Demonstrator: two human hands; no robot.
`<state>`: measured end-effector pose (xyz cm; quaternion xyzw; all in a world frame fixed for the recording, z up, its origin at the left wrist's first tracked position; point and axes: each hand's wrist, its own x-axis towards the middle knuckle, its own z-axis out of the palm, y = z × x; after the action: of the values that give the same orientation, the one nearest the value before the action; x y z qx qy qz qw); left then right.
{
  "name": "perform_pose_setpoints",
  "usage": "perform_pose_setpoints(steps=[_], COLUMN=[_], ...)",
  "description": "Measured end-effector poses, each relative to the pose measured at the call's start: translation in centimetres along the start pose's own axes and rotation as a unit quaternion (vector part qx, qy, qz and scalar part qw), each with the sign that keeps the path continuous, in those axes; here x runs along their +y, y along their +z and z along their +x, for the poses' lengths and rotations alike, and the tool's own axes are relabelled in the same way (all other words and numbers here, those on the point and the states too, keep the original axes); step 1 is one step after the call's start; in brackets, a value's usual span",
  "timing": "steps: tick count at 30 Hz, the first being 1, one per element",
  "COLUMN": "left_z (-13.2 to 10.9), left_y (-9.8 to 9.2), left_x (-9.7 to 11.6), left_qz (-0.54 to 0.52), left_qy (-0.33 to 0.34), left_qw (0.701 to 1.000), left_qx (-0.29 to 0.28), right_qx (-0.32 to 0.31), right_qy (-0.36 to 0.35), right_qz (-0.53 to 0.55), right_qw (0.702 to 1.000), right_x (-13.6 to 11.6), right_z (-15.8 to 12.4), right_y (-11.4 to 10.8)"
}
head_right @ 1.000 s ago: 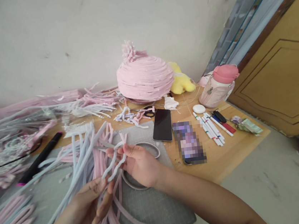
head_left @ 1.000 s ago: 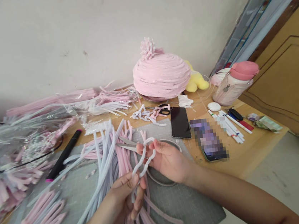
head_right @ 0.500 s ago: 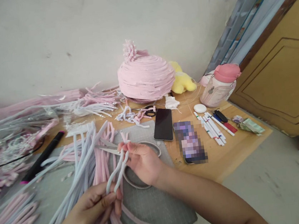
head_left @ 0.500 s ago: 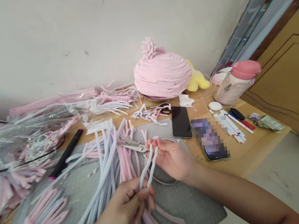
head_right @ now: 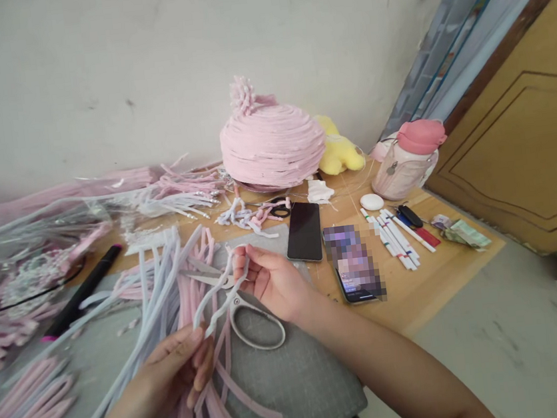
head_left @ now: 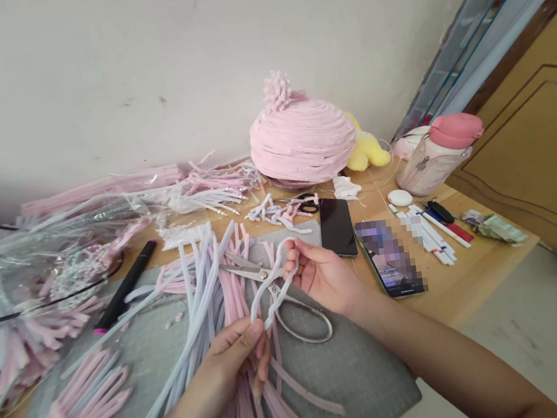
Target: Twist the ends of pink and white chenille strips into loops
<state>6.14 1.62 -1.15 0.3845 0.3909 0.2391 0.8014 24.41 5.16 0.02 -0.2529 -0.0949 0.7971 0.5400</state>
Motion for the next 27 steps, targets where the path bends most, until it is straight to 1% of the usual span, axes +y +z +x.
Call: perform_pose_setpoints(steps=[3, 5, 7, 9, 11, 15, 17, 19, 21, 22, 24, 27], left_z=[0.0, -0.1, -0.2, -0.4, -0.5, -0.6, -0.7, -0.7, -0.7, -0.7, -0.7, -0.7], left_y=[-0.1, 0.0, 0.3, 0.6, 0.8, 0.8, 0.7, 0.8, 0.9, 1.0, 1.1, 1.1], left_x=[0.0, 0.1, 0.1, 0.0, -0.3, -0.9, -1.1, -1.1, -0.9, -0.9, -0.8, -0.9], left_qz=[0.039, 0.086, 0.153, 0.215, 0.241, 0.204, 0.205, 0.227, 0.253, 0.265, 0.294, 0.368], left_qy=[-0.016, -0.023, -0.013, 0.010, 0.027, 0.022, 0.022, 0.029, 0.040, 0.044, 0.051, 0.071], left_qw=[0.999, 0.996, 0.988, 0.976, 0.970, 0.979, 0.978, 0.973, 0.967, 0.963, 0.954, 0.927], left_qx=[-0.002, 0.001, 0.006, 0.013, 0.011, 0.002, 0.008, 0.012, 0.009, 0.006, -0.002, -0.021], right_qx=[0.021, 0.045, 0.073, 0.086, 0.062, -0.030, -0.061, -0.096, -0.110, -0.104, -0.068, -0.007], right_qy=[-0.028, -0.035, -0.030, -0.025, -0.039, -0.070, -0.060, -0.047, -0.045, -0.049, -0.059, -0.066], right_qz=[-0.009, -0.005, 0.002, 0.006, -0.005, -0.038, -0.047, -0.052, -0.045, -0.038, -0.023, -0.009], right_qw=[0.999, 0.998, 0.997, 0.996, 0.997, 0.996, 0.995, 0.993, 0.992, 0.993, 0.996, 0.998], right_x=[-0.2, -0.2, -0.2, 0.0, 0.4, 1.6, 2.1, 2.4, 2.5, 2.4, 2.4, 2.4], right_z=[0.1, 0.1, 0.0, 0.0, 0.1, 0.2, 0.0, -0.3, -0.5, -0.6, -0.5, -0.3], right_y=[0.0, 0.0, 0.0, 0.0, -0.1, -0.2, 0.0, 0.3, 0.6, 0.7, 0.7, 0.6])
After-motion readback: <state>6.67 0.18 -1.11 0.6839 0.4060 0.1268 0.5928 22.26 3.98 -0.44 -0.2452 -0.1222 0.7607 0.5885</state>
